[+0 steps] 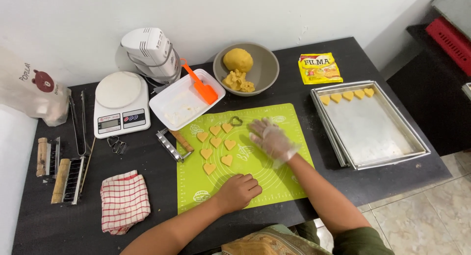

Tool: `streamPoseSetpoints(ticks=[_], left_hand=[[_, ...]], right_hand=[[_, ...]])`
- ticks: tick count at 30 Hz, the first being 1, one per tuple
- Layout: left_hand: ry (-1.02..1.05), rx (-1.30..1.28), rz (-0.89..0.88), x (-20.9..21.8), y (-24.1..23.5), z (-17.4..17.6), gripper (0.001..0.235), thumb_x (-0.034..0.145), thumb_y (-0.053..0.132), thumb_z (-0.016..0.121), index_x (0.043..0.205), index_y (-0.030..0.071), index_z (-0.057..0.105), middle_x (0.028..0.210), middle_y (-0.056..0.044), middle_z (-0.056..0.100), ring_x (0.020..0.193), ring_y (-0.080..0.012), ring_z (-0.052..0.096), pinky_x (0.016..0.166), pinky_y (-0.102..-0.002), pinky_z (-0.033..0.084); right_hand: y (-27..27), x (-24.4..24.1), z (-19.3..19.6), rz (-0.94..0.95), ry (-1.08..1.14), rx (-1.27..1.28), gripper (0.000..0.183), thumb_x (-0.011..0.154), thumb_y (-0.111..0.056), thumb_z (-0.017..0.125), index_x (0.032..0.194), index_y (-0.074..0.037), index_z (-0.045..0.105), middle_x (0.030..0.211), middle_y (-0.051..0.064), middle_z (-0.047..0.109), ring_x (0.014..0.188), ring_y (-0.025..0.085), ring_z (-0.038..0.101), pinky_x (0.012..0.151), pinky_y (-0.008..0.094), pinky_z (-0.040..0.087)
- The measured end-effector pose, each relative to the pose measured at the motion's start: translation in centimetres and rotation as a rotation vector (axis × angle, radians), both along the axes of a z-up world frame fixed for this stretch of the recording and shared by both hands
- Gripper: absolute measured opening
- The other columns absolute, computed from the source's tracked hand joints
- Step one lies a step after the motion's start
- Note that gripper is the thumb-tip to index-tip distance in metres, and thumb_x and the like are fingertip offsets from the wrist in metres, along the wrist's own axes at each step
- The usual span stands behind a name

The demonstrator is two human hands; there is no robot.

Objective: Transferring heart-shaped cookie dough pieces from a silicone mat to a metal baking tray in a bakery setting.

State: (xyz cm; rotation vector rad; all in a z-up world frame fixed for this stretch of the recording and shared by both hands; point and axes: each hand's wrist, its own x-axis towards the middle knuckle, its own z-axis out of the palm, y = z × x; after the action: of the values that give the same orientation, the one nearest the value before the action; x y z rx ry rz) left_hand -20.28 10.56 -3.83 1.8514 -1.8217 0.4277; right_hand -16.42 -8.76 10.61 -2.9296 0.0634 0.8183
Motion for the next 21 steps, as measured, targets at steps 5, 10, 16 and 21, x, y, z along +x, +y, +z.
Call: streamPoseSetpoints(ticks=[5,10,16,21], left_hand=[[0.286,-0.007,0.095,-0.6,-0.6,3.4,0.024,0.091,-0.006,0.056,0.109,0.003,0.068,0.101,-0.013,0.070,0.083,-0.0268,0.064,0.061,-0.037,0.051],[0.411,-0.027,0.278,-1.4,-3.8,6.7,0.042,0.097,0.036,0.064,0.121,0.002,0.056,0.107,-0.013,0.068,0.089,-0.0272,0.067,0.064,-0.038,0.055],[0.295,-0.179,0.290,-1.1,-7.6,5.4,0.031,0.097,0.031,0.063,0.115,0.008,0.052,0.093,-0.010,0.059,0.085,-0.0306,0.068,0.072,-0.040,0.057],[0.213,-0.235,0.209,-2.8,-8.1,4.6,0.007,0.101,0.015,0.061,0.099,0.009,0.058,0.084,-0.006,0.059,0.076,-0.0247,0.065,0.066,-0.031,0.054]], right_hand=[[-4.5,0.5,-4.1,-0.220,-0.350,0.060,0.105,0.080,-0.053,0.082,0.160,-0.020,0.023,0.141,0.007,0.055,0.125,0.027,0.056,0.104,0.039,0.047],[-5.2,-2.3,-4.2,-0.415,-0.872,1.937,0.043,0.103,-0.051,0.042,0.133,-0.022,0.052,0.155,0.011,0.049,0.144,0.032,0.046,0.124,0.054,0.028],[-3.3,-4.0,-5.0,-0.402,-0.588,2.586,0.069,0.098,-0.058,0.051,0.159,-0.034,0.033,0.163,0.009,0.039,0.145,0.035,0.042,0.112,0.065,0.037],[-2.4,-4.6,-3.8,-0.334,-0.760,2.640,0.068,0.100,-0.053,0.046,0.161,-0.040,0.021,0.168,0.004,0.032,0.151,0.032,0.034,0.114,0.069,0.034]])
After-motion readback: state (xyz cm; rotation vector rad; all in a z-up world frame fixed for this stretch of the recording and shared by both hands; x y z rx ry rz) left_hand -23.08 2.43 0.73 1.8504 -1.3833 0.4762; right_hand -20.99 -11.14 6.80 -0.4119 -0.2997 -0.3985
